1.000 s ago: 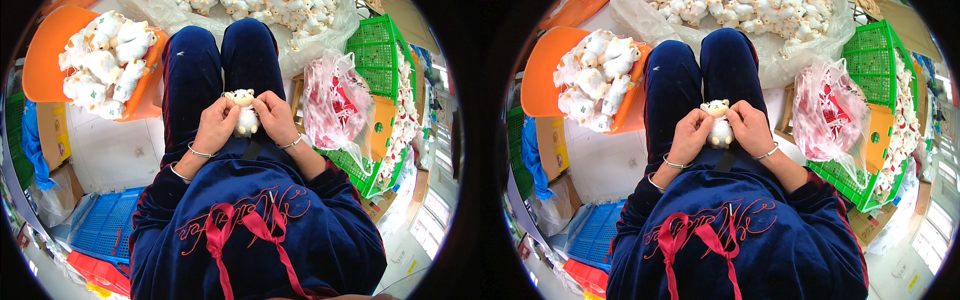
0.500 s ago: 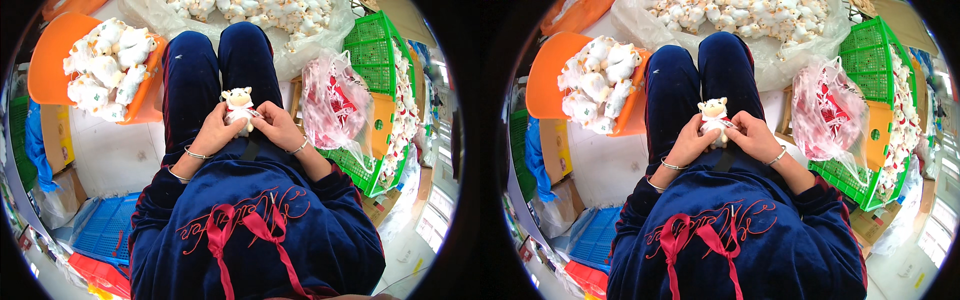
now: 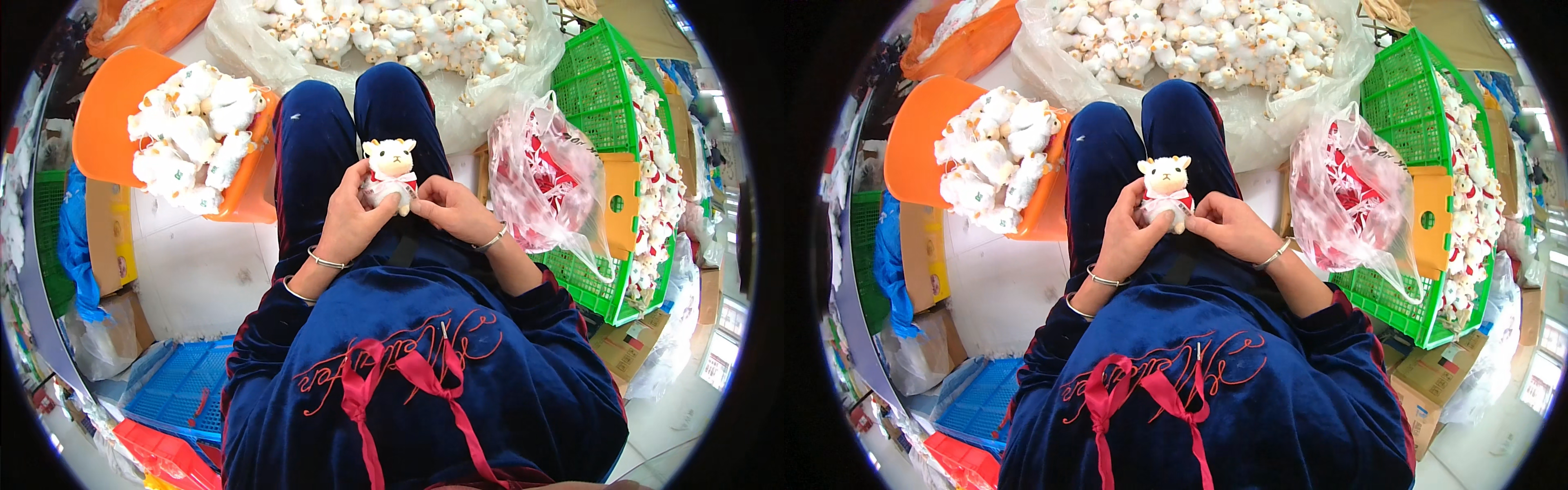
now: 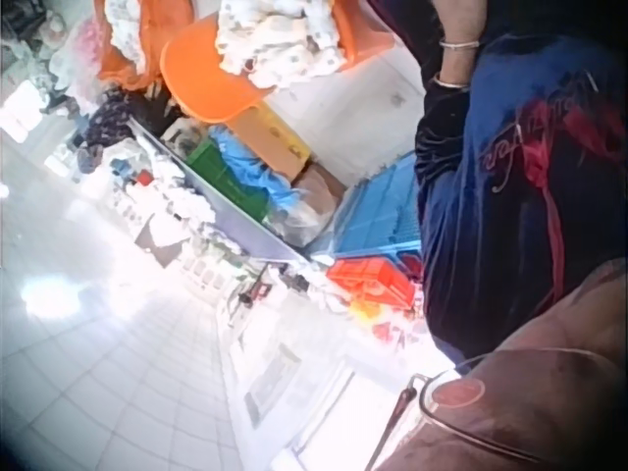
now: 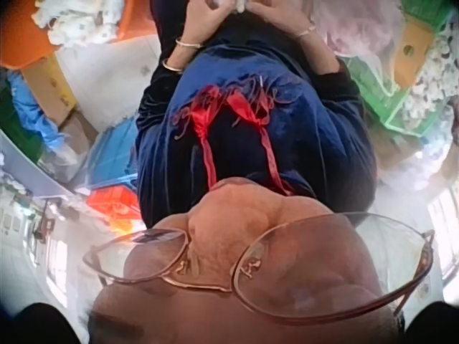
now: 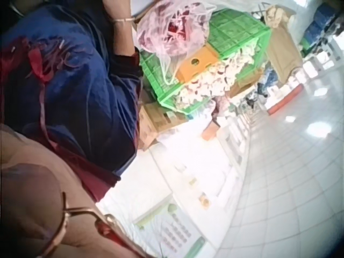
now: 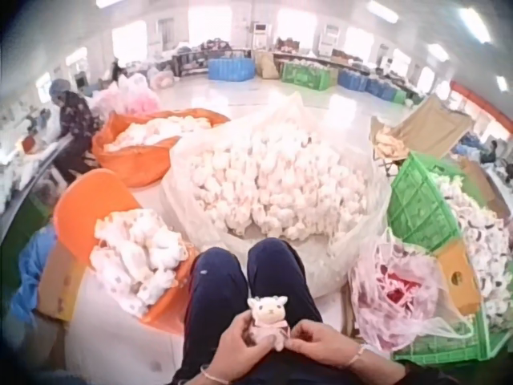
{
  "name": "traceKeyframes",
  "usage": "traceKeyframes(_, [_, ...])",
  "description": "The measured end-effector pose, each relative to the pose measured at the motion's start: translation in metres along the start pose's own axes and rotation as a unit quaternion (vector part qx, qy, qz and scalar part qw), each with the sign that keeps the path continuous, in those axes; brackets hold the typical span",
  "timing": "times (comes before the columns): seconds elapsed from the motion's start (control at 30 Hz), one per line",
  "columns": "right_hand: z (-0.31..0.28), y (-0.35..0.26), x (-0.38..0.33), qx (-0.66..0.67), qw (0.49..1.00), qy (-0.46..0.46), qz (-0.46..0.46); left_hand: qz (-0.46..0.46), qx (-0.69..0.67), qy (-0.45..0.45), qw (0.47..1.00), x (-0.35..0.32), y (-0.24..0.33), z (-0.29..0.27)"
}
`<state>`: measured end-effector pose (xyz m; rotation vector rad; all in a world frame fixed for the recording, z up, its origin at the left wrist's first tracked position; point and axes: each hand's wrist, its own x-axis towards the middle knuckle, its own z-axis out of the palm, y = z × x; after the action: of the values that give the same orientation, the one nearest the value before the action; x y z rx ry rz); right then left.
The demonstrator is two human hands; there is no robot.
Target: The person sits on the floor and ties white ribbons around the necks of small white plush toys. They pick up each toy, wrap the ribbon, and tie a knot before placing the finished toy into an orange basket.
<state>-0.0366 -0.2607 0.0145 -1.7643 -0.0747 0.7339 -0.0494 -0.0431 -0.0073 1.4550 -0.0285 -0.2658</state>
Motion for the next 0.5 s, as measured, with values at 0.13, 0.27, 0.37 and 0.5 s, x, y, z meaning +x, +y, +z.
traceKeyframes(0.13, [-0.001, -0.013, -0.003, 0.056, 0.993, 0.055, -0.091, 0.032, -0.028, -0.001, 0.999, -0.001, 0.007, 0.005])
traceKeyframes(0.27, [0.011, -0.006, 0.004, 0.115, 0.977, 0.040, -0.177, -0.012, -0.036, -0.075, 0.996, -0.004, 0.020, 0.007])
traceKeyframes(0.37, [-0.012, -0.014, -0.010, 0.225, 0.973, 0.030, -0.049, -0.024, -0.030, -0.092, 0.995, -0.002, 0.023, 0.003])
traceKeyframes(0.5, [-0.111, 0.004, -0.047, 0.254, 0.911, 0.265, -0.191, -0.005, -0.016, -0.034, 0.999, 0.001, 0.012, -0.019])
